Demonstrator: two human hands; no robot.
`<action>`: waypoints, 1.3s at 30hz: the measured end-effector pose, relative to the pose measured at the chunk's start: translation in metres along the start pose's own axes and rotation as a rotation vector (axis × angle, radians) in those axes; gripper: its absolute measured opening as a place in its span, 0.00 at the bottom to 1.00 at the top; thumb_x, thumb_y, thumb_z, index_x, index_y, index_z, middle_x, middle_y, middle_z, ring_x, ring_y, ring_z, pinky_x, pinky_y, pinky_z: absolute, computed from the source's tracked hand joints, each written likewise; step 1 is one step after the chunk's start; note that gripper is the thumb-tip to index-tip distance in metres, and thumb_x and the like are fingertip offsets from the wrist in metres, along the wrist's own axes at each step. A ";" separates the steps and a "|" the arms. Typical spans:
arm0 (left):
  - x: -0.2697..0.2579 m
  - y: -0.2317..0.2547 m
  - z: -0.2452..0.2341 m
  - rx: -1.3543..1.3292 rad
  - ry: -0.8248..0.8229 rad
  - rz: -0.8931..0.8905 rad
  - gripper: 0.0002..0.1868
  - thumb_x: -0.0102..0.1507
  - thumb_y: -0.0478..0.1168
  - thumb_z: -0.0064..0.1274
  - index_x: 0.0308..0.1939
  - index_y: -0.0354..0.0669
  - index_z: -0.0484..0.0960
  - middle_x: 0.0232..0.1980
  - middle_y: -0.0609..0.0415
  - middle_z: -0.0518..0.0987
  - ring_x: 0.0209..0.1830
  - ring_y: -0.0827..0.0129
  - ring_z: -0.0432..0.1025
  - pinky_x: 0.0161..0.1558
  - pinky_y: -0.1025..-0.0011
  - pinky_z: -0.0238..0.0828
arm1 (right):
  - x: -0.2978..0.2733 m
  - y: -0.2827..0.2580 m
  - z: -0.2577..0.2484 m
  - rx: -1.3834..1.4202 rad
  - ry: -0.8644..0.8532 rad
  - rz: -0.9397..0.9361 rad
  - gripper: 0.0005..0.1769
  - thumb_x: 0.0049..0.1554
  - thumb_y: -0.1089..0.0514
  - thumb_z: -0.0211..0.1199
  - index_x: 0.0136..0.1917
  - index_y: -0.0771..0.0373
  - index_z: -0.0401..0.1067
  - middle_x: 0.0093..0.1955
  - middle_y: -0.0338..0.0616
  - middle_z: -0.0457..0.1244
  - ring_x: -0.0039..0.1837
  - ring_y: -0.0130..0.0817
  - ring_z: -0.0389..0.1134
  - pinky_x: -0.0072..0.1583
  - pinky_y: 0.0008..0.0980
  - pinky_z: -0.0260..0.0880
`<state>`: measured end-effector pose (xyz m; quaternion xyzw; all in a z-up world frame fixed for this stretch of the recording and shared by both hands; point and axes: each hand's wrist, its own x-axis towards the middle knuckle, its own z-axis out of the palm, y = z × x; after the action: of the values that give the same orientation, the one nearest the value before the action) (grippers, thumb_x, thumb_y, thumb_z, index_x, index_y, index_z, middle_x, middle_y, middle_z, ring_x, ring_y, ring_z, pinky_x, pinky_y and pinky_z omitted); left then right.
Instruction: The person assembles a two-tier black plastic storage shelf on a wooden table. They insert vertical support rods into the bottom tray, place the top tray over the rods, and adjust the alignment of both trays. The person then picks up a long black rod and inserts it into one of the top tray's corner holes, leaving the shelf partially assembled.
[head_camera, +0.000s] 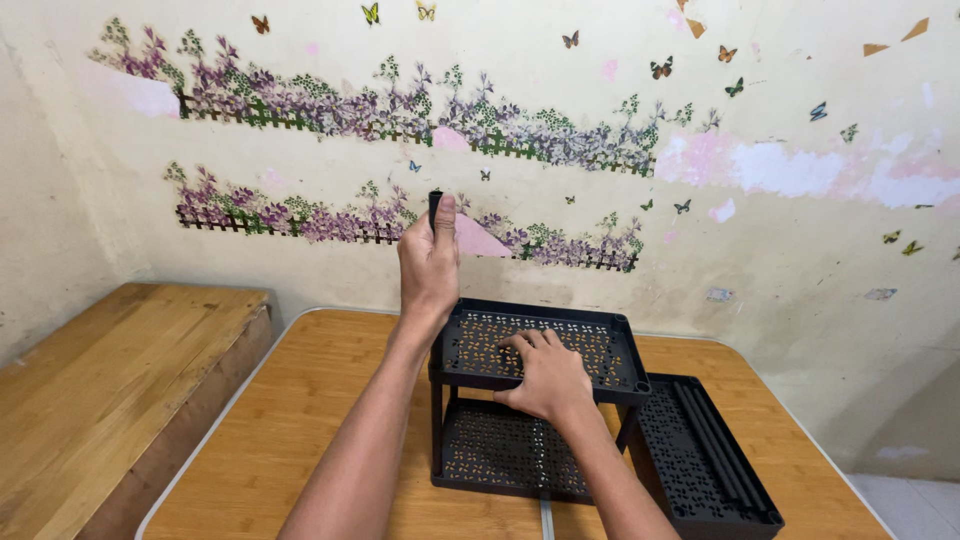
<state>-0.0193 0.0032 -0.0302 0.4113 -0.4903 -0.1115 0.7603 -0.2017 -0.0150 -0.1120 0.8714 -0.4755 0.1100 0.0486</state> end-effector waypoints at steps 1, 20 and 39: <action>0.001 -0.004 -0.002 -0.139 -0.072 -0.045 0.30 0.73 0.62 0.39 0.23 0.47 0.61 0.17 0.65 0.58 0.15 0.79 0.52 0.17 0.71 0.46 | -0.001 0.000 0.000 0.006 0.008 -0.009 0.43 0.40 0.37 0.75 0.67 0.44 0.69 0.72 0.38 0.58 0.75 0.40 0.56 0.69 0.46 0.63; -0.021 0.030 0.016 0.241 0.227 -0.049 0.26 0.73 0.59 0.37 0.45 0.42 0.79 0.33 0.50 0.82 0.34 0.56 0.76 0.37 0.59 0.67 | 0.001 0.000 0.000 0.017 0.018 0.006 0.43 0.39 0.37 0.75 0.67 0.43 0.69 0.71 0.36 0.59 0.74 0.39 0.56 0.68 0.46 0.64; -0.002 -0.008 -0.010 -0.356 -0.196 -0.115 0.27 0.72 0.60 0.39 0.23 0.50 0.59 0.17 0.68 0.55 0.13 0.82 0.48 0.14 0.75 0.41 | -0.003 -0.003 -0.004 0.021 0.028 -0.008 0.41 0.39 0.37 0.75 0.65 0.44 0.70 0.66 0.37 0.62 0.72 0.38 0.59 0.66 0.48 0.66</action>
<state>-0.0100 0.0044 -0.0389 0.2848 -0.5102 -0.2791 0.7621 -0.2014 -0.0106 -0.1083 0.8721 -0.4702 0.1268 0.0467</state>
